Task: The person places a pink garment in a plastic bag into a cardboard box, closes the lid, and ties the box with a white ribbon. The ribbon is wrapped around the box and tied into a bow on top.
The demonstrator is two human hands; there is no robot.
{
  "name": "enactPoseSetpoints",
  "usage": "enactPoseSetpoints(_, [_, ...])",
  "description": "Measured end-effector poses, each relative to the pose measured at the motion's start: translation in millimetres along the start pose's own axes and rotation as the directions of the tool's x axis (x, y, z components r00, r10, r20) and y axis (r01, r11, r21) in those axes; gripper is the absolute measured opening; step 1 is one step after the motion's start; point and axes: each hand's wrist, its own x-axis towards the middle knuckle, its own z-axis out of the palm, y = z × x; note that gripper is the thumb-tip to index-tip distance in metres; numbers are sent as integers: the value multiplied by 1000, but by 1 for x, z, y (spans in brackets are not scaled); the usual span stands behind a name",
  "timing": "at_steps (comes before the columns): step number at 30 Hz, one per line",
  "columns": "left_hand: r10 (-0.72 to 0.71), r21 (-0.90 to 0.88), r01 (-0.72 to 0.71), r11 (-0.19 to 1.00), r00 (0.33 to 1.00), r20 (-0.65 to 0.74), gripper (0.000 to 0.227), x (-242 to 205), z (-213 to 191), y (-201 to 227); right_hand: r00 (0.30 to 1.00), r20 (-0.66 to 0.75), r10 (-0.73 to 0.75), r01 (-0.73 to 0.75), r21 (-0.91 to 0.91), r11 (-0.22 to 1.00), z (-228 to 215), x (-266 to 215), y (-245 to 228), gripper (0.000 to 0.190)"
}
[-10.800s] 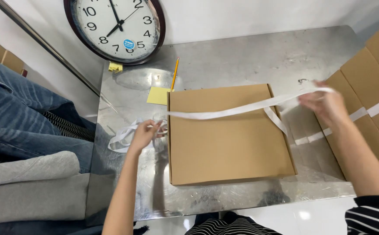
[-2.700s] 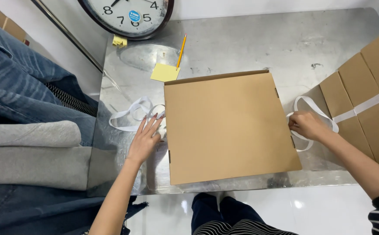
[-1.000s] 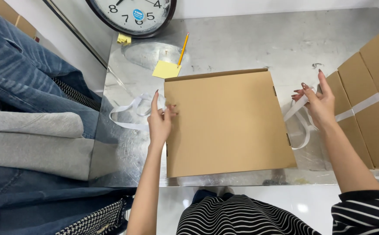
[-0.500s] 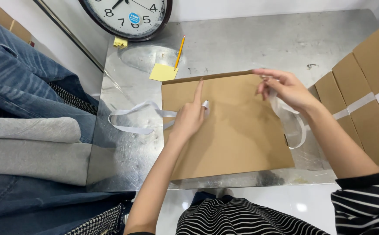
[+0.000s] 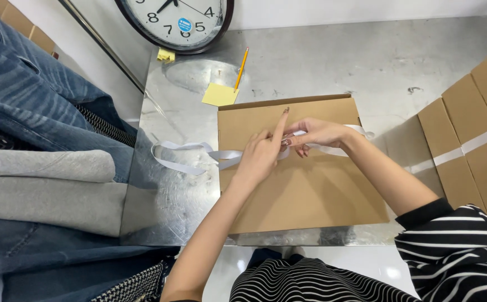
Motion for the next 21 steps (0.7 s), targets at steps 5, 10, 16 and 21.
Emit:
enactPoseSetpoints(5, [44,92,-37,995,996,-81,103,9,14,-14,1000,1,6,-6,26,1000,0,-3,-7,62])
enactPoseSetpoints(10, [54,177,-35,984,993,-107,99,9,9,-21,999,-45,-9,10,28,1000,2,-5,-14,63])
enactPoseSetpoints(16, [16,52,-12,999,997,-72,86,1,-3,-33,996,-34,-79,78,-46,996,-8,-8,-37,52])
enactPoseSetpoints(21, [-116,-740,130,660,991,71,57,5,0,-52,1000,-24,-1,-2,-132,991,-10,-20,-71,54])
